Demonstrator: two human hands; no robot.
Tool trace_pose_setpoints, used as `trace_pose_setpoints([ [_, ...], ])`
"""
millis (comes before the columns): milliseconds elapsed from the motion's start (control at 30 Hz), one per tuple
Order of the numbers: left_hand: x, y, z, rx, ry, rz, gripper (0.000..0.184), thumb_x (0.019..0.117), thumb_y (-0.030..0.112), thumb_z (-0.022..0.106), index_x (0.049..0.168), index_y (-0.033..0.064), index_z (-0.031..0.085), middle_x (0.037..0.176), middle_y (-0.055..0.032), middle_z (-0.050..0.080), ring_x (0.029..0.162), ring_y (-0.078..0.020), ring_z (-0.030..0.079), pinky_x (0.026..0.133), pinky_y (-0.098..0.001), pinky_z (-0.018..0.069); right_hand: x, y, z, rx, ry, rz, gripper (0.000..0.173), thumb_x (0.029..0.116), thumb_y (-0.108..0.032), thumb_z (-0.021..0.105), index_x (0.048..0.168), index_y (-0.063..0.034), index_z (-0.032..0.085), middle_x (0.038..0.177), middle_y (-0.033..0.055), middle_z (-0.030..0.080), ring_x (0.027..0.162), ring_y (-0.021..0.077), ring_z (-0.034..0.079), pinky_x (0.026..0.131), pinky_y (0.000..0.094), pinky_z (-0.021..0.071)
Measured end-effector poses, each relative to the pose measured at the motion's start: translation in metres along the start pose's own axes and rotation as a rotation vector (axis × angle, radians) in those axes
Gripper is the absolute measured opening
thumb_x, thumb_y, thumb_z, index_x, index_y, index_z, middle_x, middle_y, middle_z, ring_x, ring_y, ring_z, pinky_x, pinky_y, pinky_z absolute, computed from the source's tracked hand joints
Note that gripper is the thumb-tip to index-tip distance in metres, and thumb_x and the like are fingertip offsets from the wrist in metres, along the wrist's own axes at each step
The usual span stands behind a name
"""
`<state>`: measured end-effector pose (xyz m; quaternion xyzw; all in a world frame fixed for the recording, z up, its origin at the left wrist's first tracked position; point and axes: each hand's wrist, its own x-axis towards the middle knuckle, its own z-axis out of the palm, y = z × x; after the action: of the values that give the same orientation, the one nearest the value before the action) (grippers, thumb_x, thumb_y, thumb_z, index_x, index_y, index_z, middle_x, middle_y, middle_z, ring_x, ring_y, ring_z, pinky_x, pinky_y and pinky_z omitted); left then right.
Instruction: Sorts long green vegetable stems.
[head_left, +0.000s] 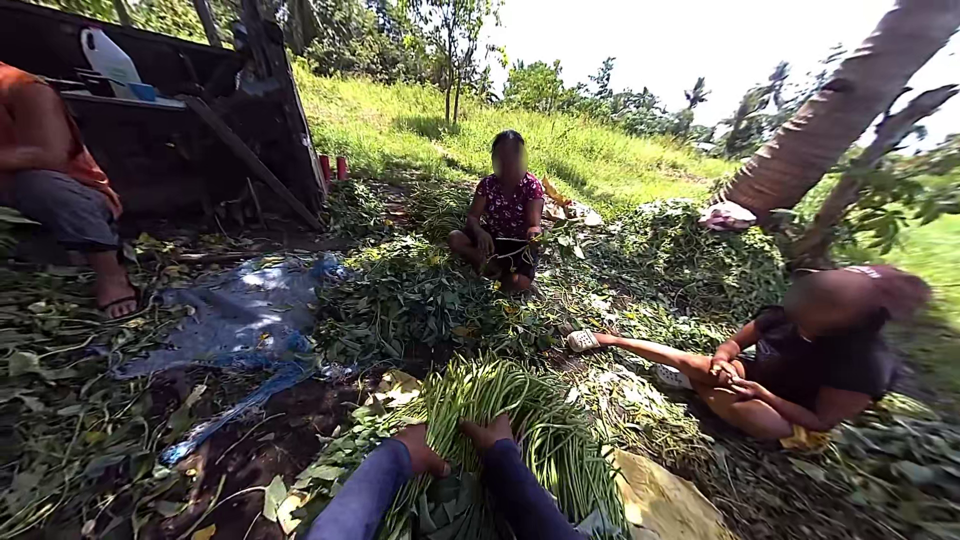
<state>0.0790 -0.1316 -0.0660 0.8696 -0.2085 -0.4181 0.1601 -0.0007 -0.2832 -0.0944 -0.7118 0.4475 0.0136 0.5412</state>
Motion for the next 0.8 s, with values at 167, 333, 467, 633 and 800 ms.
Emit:
trace_pose_setpoints([
  [167, -0.012, -0.011, -0.011, -0.026, 0.011, -0.026, 0.071, 0.0864, 0.032, 0.083, 0.14, -0.003, 0.053, 0.137, -0.0258, 0.059, 0.131, -0.0374, 0.056, 0.111, -0.0572, 0.0419, 0.002, 0.005, -0.008, -0.052, -0.035, 0.007, 0.094, 0.0789, -0.011, 0.087, 0.152, 0.0071, 0.032, 0.148, 0.0299, 0.049, 0.139, 0.0384, 0.049, 0.115, 0.051, 0.0406],
  [333, -0.029, -0.035, -0.036, -0.154, 0.155, -0.035, 0.07, 0.0817, 0.025, 0.087, 0.138, -0.0013, 0.054, 0.126, -0.0224, 0.066, 0.117, -0.0348, 0.066, 0.104, -0.0535, 0.0497, 0.01, 0.017, -0.056, -0.068, -0.168, -0.041, 0.074, 0.079, -0.011, 0.086, 0.142, 0.0039, 0.05, 0.137, 0.0261, 0.059, 0.129, 0.0355, 0.057, 0.11, 0.0518, 0.0453],
  [467, -0.036, -0.033, -0.039, -0.319, 0.209, 0.013, 0.071, 0.0842, 0.029, 0.085, 0.139, -0.004, 0.053, 0.131, -0.0242, 0.063, 0.124, -0.0344, 0.061, 0.109, -0.052, 0.0456, -0.001, 0.01, -0.09, -0.074, -0.27, -0.103, 0.057, 0.0832, -0.005, 0.081, 0.134, 0.0026, 0.056, 0.125, 0.0203, 0.066, 0.115, 0.0275, 0.065, 0.102, 0.0465, 0.0515],
  [633, -0.039, 0.007, -0.004, -0.872, 0.055, 0.138, 0.046, 0.0907, 0.009, 0.077, 0.128, -0.0034, 0.054, 0.1, -0.014, 0.073, 0.087, -0.0233, 0.073, 0.08, -0.0404, 0.0613, -0.011, 0.022, -0.105, 0.0, -0.292, -0.157, 0.056, 0.0837, -0.003, 0.08, 0.134, 0.0016, 0.055, 0.12, 0.0172, 0.068, 0.107, 0.0226, 0.068, 0.097, 0.0422, 0.0554],
  [800, -0.025, 0.043, 0.035, -0.964, 0.046, 0.007, 0.057, 0.0877, 0.008, 0.08, 0.134, -0.0046, 0.05, 0.106, -0.019, 0.071, 0.09, -0.0285, 0.074, 0.079, -0.0447, 0.0622, -0.026, 0.032, -0.103, -0.032, -0.252, -0.22, 0.073, 0.0781, -0.004, 0.083, 0.141, -0.0003, 0.047, 0.125, 0.0192, 0.066, 0.112, 0.0266, 0.067, 0.1, 0.0457, 0.0543],
])
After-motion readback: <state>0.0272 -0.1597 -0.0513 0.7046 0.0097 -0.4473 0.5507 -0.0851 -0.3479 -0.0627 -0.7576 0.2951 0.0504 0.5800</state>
